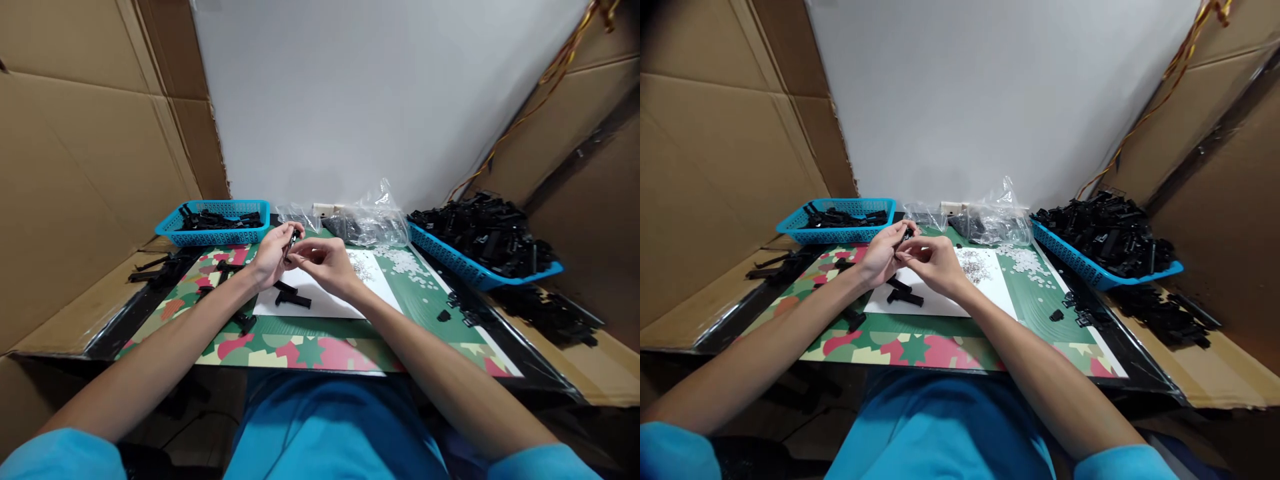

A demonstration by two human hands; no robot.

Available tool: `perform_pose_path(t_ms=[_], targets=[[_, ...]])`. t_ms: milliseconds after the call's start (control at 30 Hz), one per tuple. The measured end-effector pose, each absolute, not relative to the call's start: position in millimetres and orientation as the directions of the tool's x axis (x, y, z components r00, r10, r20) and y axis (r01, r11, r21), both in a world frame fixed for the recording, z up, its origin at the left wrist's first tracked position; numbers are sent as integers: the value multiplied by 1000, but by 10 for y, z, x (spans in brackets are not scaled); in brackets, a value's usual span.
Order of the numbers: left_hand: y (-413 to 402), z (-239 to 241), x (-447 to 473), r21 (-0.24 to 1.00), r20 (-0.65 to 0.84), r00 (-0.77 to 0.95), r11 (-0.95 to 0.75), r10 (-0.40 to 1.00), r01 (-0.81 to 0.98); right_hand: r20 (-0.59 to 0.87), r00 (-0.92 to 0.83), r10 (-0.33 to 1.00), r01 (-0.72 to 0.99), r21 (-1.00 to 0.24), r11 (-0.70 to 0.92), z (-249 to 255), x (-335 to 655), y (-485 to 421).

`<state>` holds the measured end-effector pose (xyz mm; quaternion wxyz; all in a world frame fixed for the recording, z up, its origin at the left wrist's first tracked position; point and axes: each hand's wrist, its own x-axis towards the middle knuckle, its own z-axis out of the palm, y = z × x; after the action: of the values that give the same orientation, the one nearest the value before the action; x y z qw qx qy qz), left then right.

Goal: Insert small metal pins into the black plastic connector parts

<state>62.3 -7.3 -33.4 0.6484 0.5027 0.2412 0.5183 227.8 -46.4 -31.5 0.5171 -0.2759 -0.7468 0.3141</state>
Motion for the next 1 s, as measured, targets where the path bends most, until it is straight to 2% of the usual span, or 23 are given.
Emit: perform_pose_path(t_ms=[267, 633, 800, 1000], targets=[[-131, -339, 698, 816, 215, 223, -50, 951, -575, 578, -358, 733, 151, -739, 656, -361, 2227, -507], [-160, -322, 698, 775, 212, 278, 12, 937, -632, 737, -376, 562, 274, -491, 827, -454, 2211, -471], [-146, -348, 709, 771, 213, 258, 0, 942, -637, 708, -391, 587, 332, -487, 808, -492, 2207, -443], [-187, -337, 737, 782, 200, 230, -15, 952, -623, 673, -371, 640, 269, -582, 768, -451, 2203, -466]])
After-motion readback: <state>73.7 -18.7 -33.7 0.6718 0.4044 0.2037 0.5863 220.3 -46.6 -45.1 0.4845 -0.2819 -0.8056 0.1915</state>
